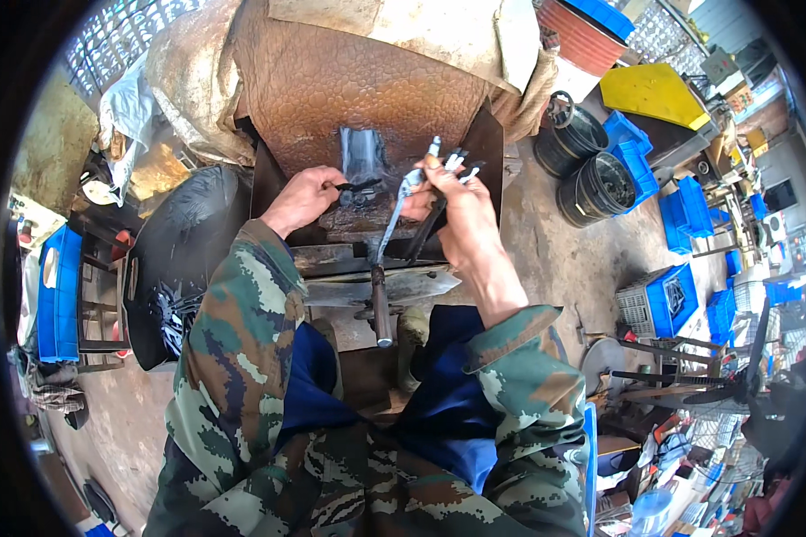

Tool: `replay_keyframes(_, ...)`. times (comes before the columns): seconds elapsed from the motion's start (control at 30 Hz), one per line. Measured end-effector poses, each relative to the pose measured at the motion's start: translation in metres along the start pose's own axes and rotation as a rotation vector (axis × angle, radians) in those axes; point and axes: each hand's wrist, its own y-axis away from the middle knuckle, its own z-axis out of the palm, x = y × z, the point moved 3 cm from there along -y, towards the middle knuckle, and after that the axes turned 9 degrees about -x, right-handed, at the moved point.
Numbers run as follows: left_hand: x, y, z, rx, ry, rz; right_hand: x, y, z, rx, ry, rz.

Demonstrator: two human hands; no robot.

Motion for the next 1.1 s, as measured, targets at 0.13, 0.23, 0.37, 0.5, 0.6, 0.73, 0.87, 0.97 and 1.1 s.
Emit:
replay_keyframes(0.13, 0.008, 0.005, -0.004, 0.155, -0.153, 0.022, -0.008, 0.004, -0.006, 0.033, -0.075, 0.011)
replay_keyframes(0.23, -0.007, 0.004, -0.003, 0.098, -0.158, 0.012, -0.007, 0.004, -0.010, 0.045, -0.148, 0.020)
replay_keyframes(0.37, -0.013, 0.000, 0.002, -0.009, 0.060, -0.030, -0.004, 0.000, -0.021, 0.057, -0.214, 0.026)
replay_keyframes(0.5, -0.009, 0.005, -0.001, -0.037, 0.044, -0.026, -0.001, -0.002, -0.017, 0.143, -0.257, 0.052)
replay_keyframes(0.6, 0.024, 0.013, -0.005, 0.013, -0.356, 0.016, 0.003, -0.004, -0.027, 0.099, -0.276, 0.063)
replay_keyframes(0.73, 0.034, 0.013, -0.008, 0.021, -0.393, 0.028, -0.004, 0.006, -0.024, -0.002, -0.193, 0.057)
replay_keyframes(0.87, 0.034, 0.018, -0.016, 0.066, -0.204, -0.123, -0.004, 0.022, -0.013, -0.003, 0.056, 0.101)
replay_keyframes(0.97, 0.024, 0.022, -0.024, 0.108, -0.178, -0.153, 0.002, 0.036, -0.003, -0.063, 0.494, 0.146)
replay_keyframes(1.1, 0.018, 0.026, -0.028, 0.139, -0.243, -0.319, 0.035, 0.057, -0.009, -0.397, 1.001, -0.185)
